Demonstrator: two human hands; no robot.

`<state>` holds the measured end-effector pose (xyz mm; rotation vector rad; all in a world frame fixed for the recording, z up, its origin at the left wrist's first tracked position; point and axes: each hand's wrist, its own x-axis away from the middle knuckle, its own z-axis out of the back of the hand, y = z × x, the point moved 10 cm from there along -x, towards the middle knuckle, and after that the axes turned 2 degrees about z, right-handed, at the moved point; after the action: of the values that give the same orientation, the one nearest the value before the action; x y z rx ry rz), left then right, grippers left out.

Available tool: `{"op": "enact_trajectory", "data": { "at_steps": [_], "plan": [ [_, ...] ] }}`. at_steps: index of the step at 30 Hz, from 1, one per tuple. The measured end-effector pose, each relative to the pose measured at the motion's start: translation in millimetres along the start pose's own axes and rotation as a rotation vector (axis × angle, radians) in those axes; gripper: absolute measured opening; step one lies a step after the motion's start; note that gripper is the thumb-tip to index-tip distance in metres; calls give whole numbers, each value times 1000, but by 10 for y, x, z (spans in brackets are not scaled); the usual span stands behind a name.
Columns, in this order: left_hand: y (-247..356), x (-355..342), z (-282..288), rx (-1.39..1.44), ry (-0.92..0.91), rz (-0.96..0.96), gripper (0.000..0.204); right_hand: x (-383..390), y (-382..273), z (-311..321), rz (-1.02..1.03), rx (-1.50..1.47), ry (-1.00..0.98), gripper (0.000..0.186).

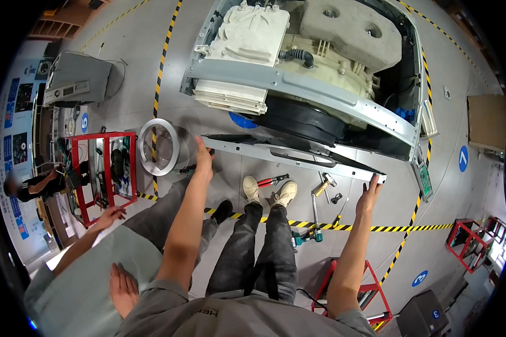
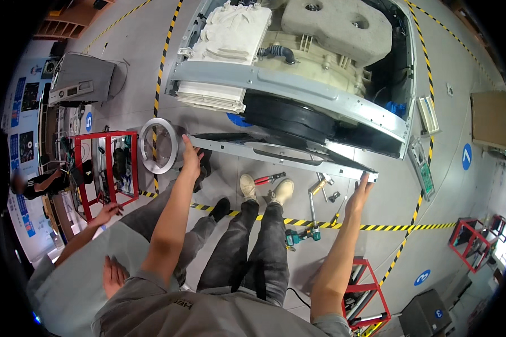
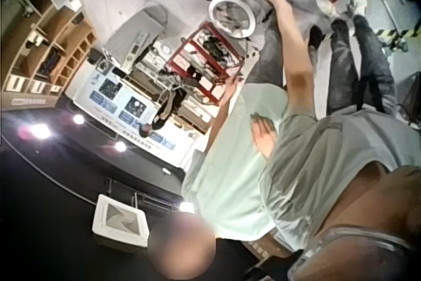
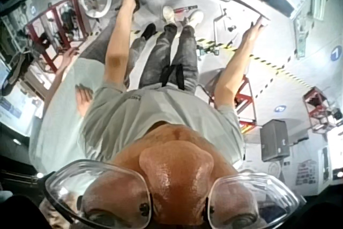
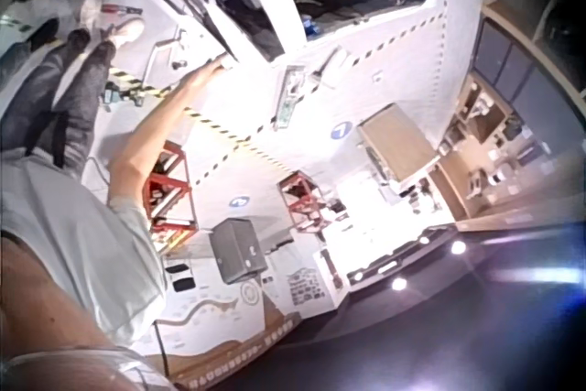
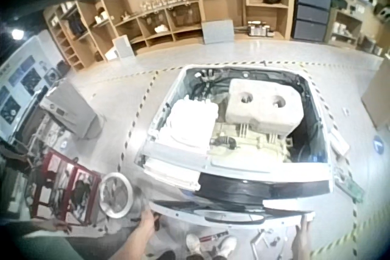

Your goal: The person picks up a front panel from the floor and fits it onto the front of a washing machine chassis, aligning it by hand and positioning various internal plastic components behind the panel.

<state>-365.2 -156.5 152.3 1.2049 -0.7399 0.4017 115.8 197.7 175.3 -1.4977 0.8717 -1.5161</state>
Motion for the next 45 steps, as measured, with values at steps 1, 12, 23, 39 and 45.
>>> {"op": "enact_trajectory", "data": {
  "at_steps": [1, 12, 23, 39, 45],
  "plan": [
    [10, -33, -5, 10, 4, -34, 84, -41, 14, 3, 8, -4, -7, 70],
    [35, -234, 71, -79, -2, -216, 85, -133, 145, 108, 86, -28, 4, 69],
    [327, -375, -266, -149, -193, -892, 68, -354, -32, -80, 442, -33, 84, 71],
    [438, -435, -398, 345, 130, -1535, 46, -638, 74, -3, 1069, 176, 519, 66],
    [576, -504, -483, 298, 167, -1555, 47, -691, 56, 9, 1051, 147, 408, 66]
  ]
}}
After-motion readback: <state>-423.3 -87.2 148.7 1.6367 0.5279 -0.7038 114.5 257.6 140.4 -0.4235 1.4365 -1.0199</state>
